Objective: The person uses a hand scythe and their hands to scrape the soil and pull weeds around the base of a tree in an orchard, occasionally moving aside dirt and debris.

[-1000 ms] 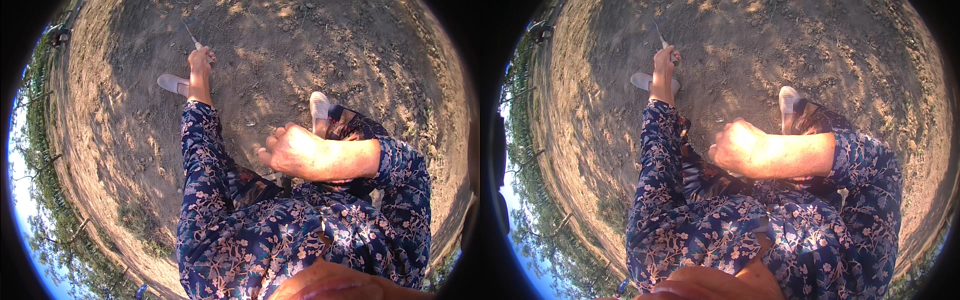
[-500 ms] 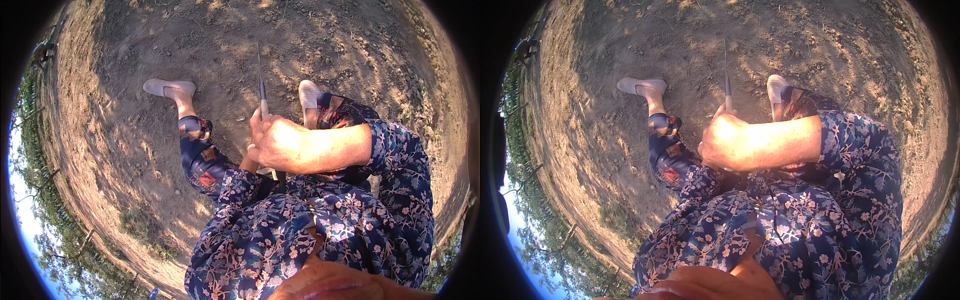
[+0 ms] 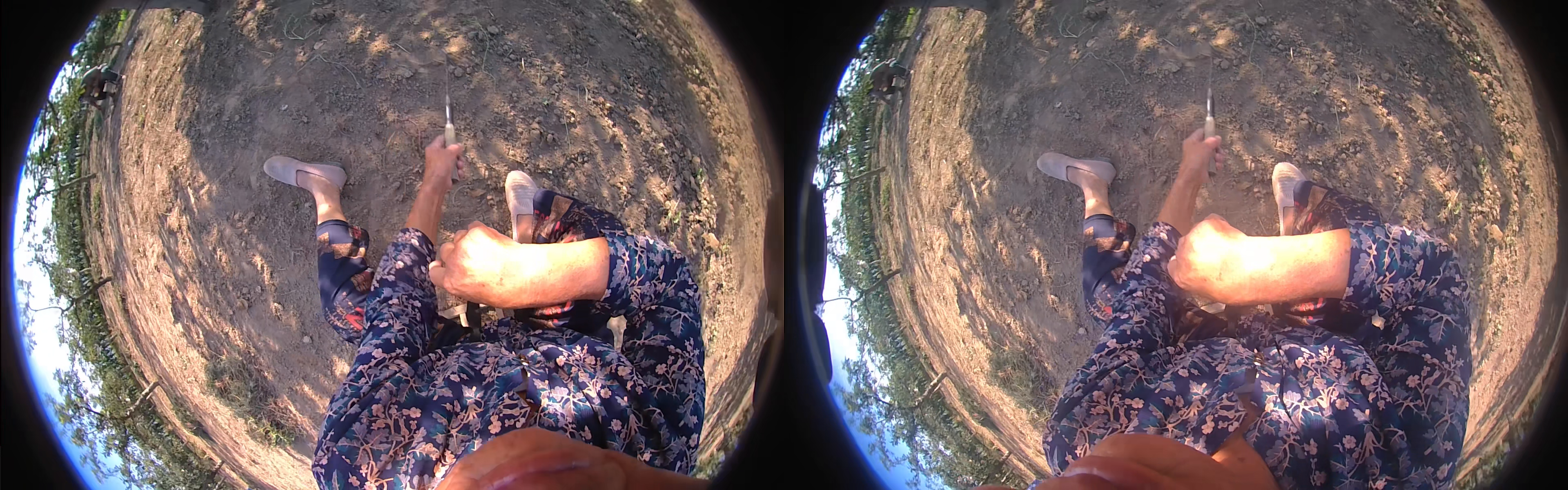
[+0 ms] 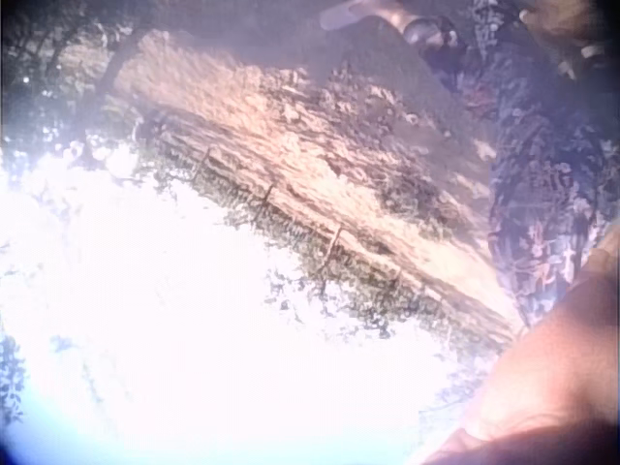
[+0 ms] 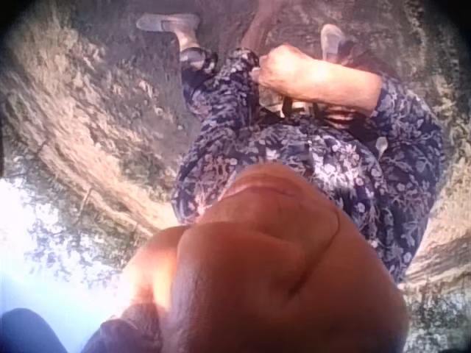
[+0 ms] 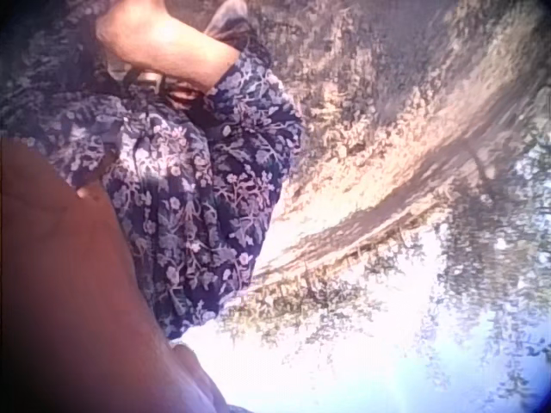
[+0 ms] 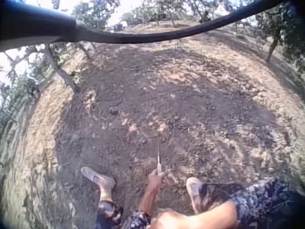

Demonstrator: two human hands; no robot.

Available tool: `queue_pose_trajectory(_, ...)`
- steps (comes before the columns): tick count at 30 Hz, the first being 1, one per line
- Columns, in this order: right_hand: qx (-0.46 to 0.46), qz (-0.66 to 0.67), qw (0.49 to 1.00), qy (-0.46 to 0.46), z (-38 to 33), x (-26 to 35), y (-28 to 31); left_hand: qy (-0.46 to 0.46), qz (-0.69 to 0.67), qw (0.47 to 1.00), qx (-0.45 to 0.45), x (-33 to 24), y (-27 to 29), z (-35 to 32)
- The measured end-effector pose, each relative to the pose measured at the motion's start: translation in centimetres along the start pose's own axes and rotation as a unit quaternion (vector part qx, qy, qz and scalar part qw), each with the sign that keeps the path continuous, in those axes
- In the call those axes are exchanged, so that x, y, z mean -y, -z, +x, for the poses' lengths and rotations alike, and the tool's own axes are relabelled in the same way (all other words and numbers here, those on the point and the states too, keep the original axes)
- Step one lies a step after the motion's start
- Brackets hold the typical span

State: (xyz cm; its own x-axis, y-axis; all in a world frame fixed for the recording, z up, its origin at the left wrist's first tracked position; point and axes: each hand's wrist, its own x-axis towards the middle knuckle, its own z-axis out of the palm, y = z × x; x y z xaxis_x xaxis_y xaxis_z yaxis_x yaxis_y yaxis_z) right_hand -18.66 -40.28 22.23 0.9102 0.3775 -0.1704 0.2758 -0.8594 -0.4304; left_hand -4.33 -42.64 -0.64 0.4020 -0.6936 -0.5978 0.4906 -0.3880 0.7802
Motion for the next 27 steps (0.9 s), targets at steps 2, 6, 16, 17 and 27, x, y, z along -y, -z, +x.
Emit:
queue_pose_trajectory(2, 0.013, -0.027, 0.999, -0.028, -0.3, 0.2, 0.8, 0.009, -0.035, 0.998, 0.045, 3.4, -1.5, -3.6)
queue_pose_trajectory(6, -0.027, -0.034, 0.999, -0.008, 1.1, 0.3, -1.9, -0.009, 0.040, 0.999, 0.028, 10.7, 0.3, -9.5)
queue_pose_trajectory(16, 0.016, -0.085, 0.996, 0.025, 2.5, -0.8, -1.5, 0.088, 0.058, 0.994, -0.031, 8.4, 5.6, -21.0)
queue_pose_trajectory(17, 0.029, -0.081, 0.996, 0.022, 2.7, -0.9, -1.5, 0.091, 0.043, 0.994, -0.042, 7.7, 5.6, -20.3)
queue_pose_trajectory(27, 0.073, -0.094, 0.993, -0.022, 3.6, -1.9, -2.8, -0.046, -0.074, 0.989, -0.116, 1.6, 5.4, -5.1)
